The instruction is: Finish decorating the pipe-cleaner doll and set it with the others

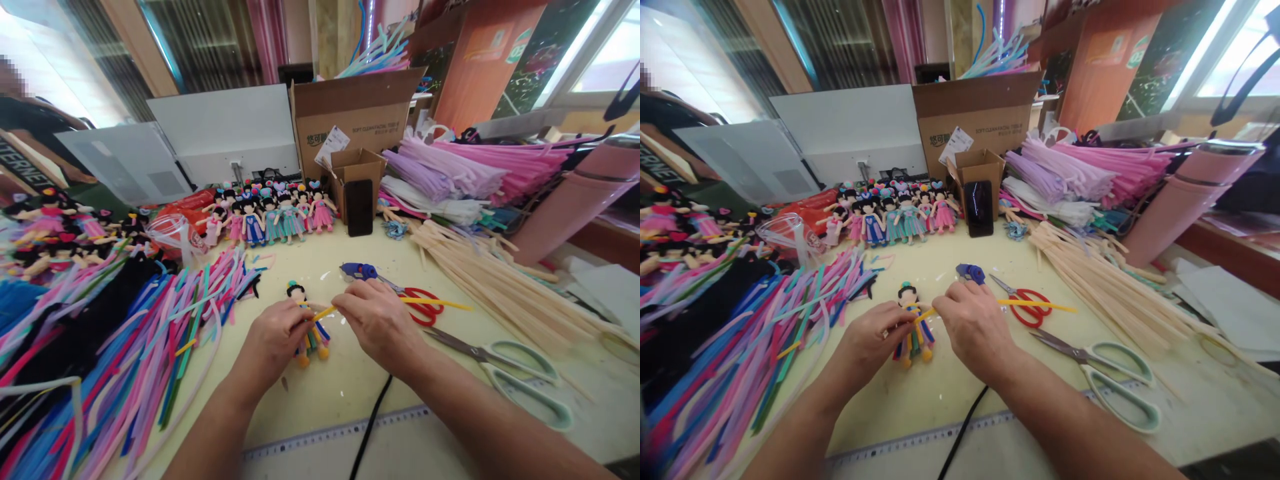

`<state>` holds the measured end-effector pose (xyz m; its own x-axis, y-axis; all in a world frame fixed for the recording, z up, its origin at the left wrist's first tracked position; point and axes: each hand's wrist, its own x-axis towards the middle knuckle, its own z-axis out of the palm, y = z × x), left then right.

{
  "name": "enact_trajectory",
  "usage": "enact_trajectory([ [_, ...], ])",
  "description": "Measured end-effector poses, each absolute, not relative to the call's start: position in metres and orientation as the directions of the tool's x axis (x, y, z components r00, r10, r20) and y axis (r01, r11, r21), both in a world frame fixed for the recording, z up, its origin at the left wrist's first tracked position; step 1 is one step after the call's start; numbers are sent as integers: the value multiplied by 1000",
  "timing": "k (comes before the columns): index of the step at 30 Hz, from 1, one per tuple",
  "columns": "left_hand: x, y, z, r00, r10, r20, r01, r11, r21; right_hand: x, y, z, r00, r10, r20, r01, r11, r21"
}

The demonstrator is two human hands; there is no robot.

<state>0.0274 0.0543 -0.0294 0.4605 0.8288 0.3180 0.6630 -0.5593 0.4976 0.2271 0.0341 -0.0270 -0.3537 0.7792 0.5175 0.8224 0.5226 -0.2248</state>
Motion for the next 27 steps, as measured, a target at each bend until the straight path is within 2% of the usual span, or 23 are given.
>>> enact_trajectory([
  [11,37,46,-31,550,772,318,741,-627,240,221,33,-28,-419,743,522,810,565,-154],
  [19,40,43,-35,502,750,432,753,-624,210,220,33,-31,-403,738,541,797,573,-189],
  [27,41,41,-33,505,781,366,790,-590,168,220,31,-27,-411,763,499,802,562,-200],
])
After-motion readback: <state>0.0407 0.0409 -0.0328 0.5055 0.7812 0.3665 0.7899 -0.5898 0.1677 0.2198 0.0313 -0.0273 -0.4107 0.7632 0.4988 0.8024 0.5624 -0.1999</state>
